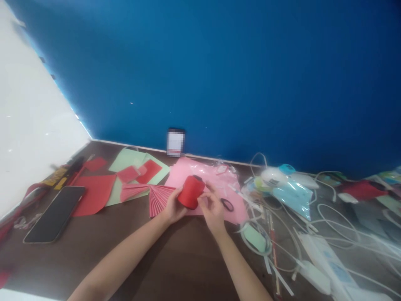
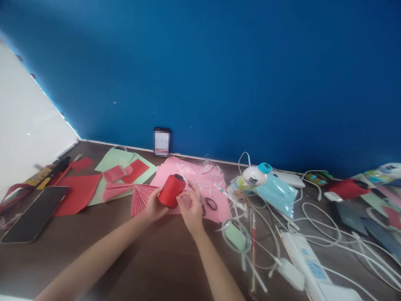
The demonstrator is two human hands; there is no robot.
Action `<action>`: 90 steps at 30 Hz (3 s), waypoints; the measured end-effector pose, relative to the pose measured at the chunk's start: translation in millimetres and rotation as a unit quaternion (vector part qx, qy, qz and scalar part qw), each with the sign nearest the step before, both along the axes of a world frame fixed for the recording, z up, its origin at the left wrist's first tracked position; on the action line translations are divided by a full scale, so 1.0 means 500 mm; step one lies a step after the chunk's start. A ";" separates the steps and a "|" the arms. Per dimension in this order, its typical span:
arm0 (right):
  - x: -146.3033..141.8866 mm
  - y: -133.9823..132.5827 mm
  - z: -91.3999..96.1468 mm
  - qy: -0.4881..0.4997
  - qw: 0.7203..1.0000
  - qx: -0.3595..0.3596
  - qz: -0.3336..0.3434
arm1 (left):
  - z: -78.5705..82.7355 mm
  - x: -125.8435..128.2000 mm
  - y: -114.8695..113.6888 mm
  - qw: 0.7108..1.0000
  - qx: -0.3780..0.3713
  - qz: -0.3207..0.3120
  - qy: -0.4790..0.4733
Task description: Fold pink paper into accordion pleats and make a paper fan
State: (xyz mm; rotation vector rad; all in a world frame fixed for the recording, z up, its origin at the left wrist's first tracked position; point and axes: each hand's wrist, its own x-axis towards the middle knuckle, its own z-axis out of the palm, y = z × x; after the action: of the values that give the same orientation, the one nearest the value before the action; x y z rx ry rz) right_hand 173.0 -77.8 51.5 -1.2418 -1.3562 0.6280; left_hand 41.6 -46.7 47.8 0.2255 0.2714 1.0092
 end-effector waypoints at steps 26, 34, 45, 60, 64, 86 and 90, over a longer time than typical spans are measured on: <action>0.024 0.003 0.014 -0.044 0.986 0.035 -0.155 | -0.006 -0.004 -0.010 0.993 0.019 0.001 0.118; 0.029 0.027 0.005 0.247 0.964 -0.055 -0.078 | -0.002 -0.003 -0.005 0.993 0.038 0.004 0.108; 0.045 -0.010 0.115 0.226 0.969 -0.089 0.042 | -0.006 0.002 -0.003 0.988 0.027 0.100 0.115; 0.152 -0.099 0.099 -0.519 0.845 -0.103 -0.075 | 0.009 -0.039 0.019 0.994 -0.013 0.044 0.104; 0.171 -0.120 0.121 -0.455 0.881 -0.125 -0.030 | 0.043 -0.064 0.033 0.980 0.031 0.045 0.190; 0.229 -0.133 0.132 -0.071 0.964 -0.144 -0.211 | 0.185 -0.241 0.071 0.448 0.452 0.077 0.767; 0.261 -0.127 0.120 -0.035 0.949 -0.170 -0.263 | 0.183 -0.292 0.080 0.556 0.408 0.072 0.721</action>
State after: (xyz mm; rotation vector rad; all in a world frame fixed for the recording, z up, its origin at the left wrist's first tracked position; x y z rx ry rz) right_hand 303.3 -141.4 111.6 -1.8356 -0.9260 0.4470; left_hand -104.5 -6.5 139.1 1.9800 1.3313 0.8052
